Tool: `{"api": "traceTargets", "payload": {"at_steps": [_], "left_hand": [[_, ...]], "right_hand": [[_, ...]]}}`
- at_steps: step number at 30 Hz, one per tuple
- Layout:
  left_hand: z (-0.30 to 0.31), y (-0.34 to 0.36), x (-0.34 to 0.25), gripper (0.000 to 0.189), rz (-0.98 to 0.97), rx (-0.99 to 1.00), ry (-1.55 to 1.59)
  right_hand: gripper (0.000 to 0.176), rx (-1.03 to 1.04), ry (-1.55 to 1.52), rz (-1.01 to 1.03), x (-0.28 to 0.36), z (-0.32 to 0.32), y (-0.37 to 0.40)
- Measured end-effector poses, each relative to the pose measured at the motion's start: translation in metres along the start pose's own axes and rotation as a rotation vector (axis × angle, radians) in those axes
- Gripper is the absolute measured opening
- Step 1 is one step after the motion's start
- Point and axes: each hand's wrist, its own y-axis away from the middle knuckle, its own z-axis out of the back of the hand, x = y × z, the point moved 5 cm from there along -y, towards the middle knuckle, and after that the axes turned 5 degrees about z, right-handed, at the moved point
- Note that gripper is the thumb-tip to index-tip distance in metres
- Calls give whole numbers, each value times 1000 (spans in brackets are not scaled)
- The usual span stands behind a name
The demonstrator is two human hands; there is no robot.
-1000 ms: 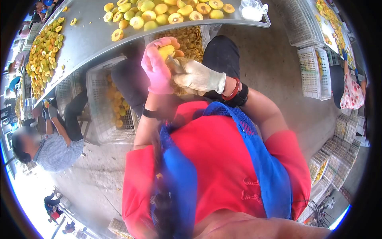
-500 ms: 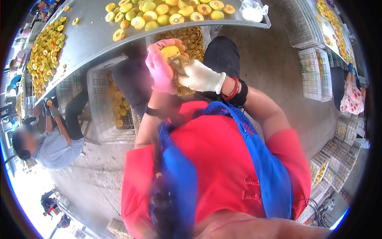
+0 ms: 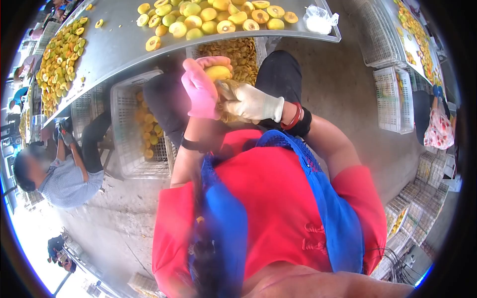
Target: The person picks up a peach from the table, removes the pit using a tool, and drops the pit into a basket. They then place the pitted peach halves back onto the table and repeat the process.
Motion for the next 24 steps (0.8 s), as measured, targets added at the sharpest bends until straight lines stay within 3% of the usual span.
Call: {"api": "traceTargets", "payload": {"at_steps": [2, 5, 8, 11, 14, 17, 19, 20, 23, 24], "left_hand": [[1, -2, 1, 92, -49, 54, -43], [2, -3, 11, 89, -122, 119, -51], [5, -5, 15, 82, -196, 257, -50], [3, -3, 3, 78, -347, 458, -184], [6, -1, 8, 66, -236, 432, -191], [8, -4, 18, 59, -216, 431, -203], [9, -3, 19, 58, -211, 437, -209], [12, -2, 20, 54, -167, 447, -223], [8, 4, 6, 50, -96, 549, -281], [9, 2, 4, 48, -92, 520, -237]], "right_hand": [[22, -241, 350, 489, -17, -5, -3], [22, -241, 405, 431, -36, -5, -6], [20, 102, -95, -213, -2, -5, 10], [20, 204, -257, -320, -8, -14, 15], [20, -43, 40, 230, -22, -19, 1], [30, 21, 304, 277, -62, -24, -6], [32, -38, 270, 377, -36, -25, 0], [23, -88, 230, 445, -36, -26, -1], [11, 288, -376, -155, -38, -34, 9], [9, 267, -409, -195, -30, -33, 7]]}}
